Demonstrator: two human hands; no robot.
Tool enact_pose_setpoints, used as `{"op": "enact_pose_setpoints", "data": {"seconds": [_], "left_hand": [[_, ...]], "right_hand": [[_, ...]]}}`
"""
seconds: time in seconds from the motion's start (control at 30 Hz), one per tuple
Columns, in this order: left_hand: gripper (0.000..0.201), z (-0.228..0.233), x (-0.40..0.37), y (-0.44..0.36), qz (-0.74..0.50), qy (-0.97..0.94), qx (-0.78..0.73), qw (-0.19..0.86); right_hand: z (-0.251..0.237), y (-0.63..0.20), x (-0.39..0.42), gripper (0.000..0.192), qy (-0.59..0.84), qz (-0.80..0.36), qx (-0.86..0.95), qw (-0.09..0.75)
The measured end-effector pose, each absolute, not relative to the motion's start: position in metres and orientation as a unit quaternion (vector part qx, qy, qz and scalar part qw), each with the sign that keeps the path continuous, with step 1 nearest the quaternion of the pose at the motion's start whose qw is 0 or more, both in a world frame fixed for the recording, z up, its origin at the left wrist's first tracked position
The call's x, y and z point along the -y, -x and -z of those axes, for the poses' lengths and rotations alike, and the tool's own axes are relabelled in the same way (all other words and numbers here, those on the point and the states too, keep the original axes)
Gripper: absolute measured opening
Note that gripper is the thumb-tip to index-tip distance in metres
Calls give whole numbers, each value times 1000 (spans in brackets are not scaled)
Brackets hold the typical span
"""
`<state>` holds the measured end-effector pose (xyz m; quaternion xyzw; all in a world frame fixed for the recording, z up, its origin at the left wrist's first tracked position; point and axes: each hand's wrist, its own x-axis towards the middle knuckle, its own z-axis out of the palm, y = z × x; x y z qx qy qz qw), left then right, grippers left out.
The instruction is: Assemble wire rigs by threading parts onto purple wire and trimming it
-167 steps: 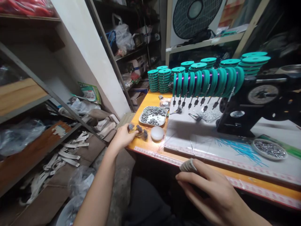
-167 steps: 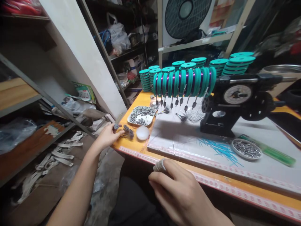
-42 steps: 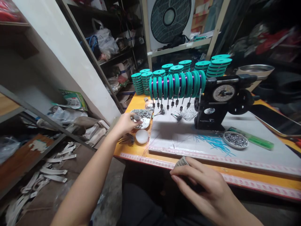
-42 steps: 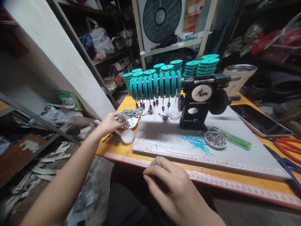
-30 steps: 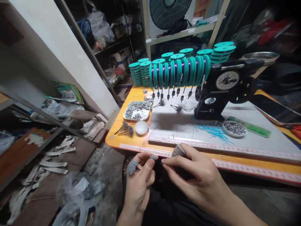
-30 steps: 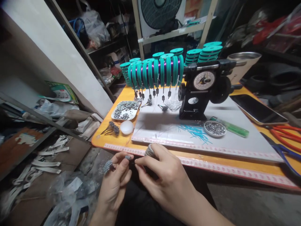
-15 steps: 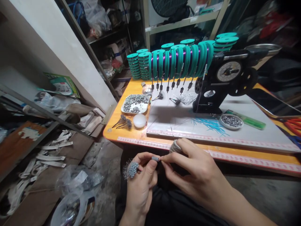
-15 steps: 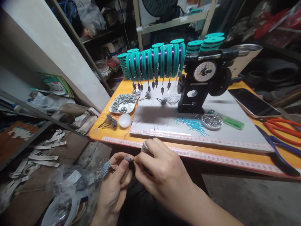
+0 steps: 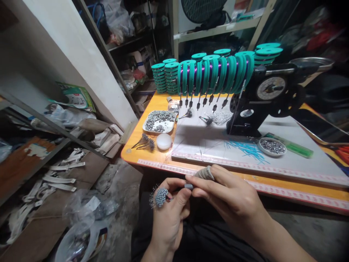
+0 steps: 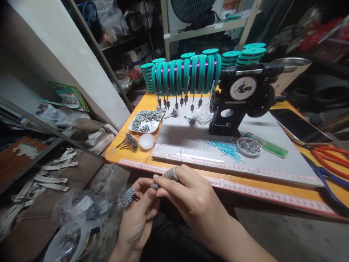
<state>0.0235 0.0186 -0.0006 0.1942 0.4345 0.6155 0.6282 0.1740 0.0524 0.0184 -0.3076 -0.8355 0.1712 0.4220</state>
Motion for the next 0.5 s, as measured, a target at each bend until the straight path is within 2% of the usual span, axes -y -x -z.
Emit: {"op": "enact_pose_setpoints", "data": {"seconds": [0.3, 0.5], "left_hand": [[36, -3, -25, -24, -591, -215, -404, 664], [34, -3, -26, -20, -568, -284, -478, 607]], "right_hand": [[-23, -184, -57, 32, 287, -115, 863, 399], [-25, -188, -55, 33, 301, -10, 890, 342]]}}
